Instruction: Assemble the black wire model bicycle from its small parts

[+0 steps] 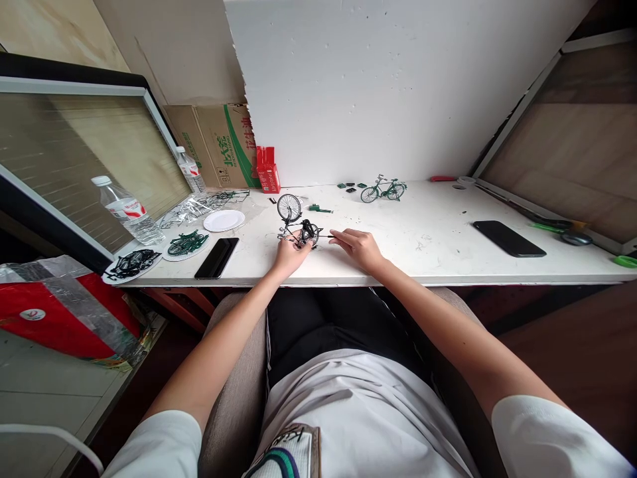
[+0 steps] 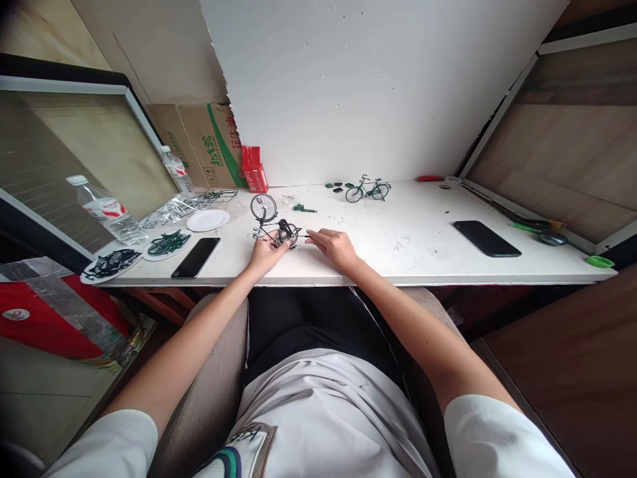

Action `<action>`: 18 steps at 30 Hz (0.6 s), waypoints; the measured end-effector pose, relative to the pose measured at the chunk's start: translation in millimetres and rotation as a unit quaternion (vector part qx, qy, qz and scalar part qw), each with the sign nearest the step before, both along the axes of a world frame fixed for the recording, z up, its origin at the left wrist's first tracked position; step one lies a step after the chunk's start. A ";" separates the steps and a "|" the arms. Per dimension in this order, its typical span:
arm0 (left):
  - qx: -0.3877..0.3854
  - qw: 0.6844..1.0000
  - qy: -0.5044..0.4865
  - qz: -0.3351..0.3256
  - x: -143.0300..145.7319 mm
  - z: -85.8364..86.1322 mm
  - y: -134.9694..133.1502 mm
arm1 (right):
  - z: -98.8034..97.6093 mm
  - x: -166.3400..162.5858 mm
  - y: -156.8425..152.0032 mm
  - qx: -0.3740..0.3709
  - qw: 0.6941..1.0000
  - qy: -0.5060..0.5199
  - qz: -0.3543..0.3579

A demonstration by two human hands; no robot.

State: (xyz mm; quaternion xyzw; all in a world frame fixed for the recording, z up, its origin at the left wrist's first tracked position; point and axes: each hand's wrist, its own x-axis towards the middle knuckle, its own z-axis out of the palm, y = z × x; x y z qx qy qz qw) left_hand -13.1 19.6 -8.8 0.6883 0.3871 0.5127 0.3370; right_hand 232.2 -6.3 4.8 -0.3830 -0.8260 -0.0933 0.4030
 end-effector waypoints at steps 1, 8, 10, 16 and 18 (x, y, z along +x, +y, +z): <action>0.001 1.000 0.002 0.006 0.1 0.6 -0.6 | -0.6 0.3 0.2 -0.004 1.000 0.000 0.020; -0.010 0.999 0.026 0.034 -0.5 3.9 -4.8 | -3.5 -0.8 1.9 -0.043 0.999 -0.022 0.011; -0.013 0.999 0.026 0.027 -0.3 4.3 -5.6 | -2.7 -1.7 1.4 -0.045 0.999 -0.031 -0.008; -0.013 0.999 0.024 -0.019 0.4 4.5 -7.2 | 3.4 -4.7 -2.0 -0.039 0.992 -0.080 -0.088; -0.014 0.999 0.029 -0.023 0.5 3.8 -6.5 | 5.0 -5.9 -2.7 -0.047 0.988 -0.099 -0.109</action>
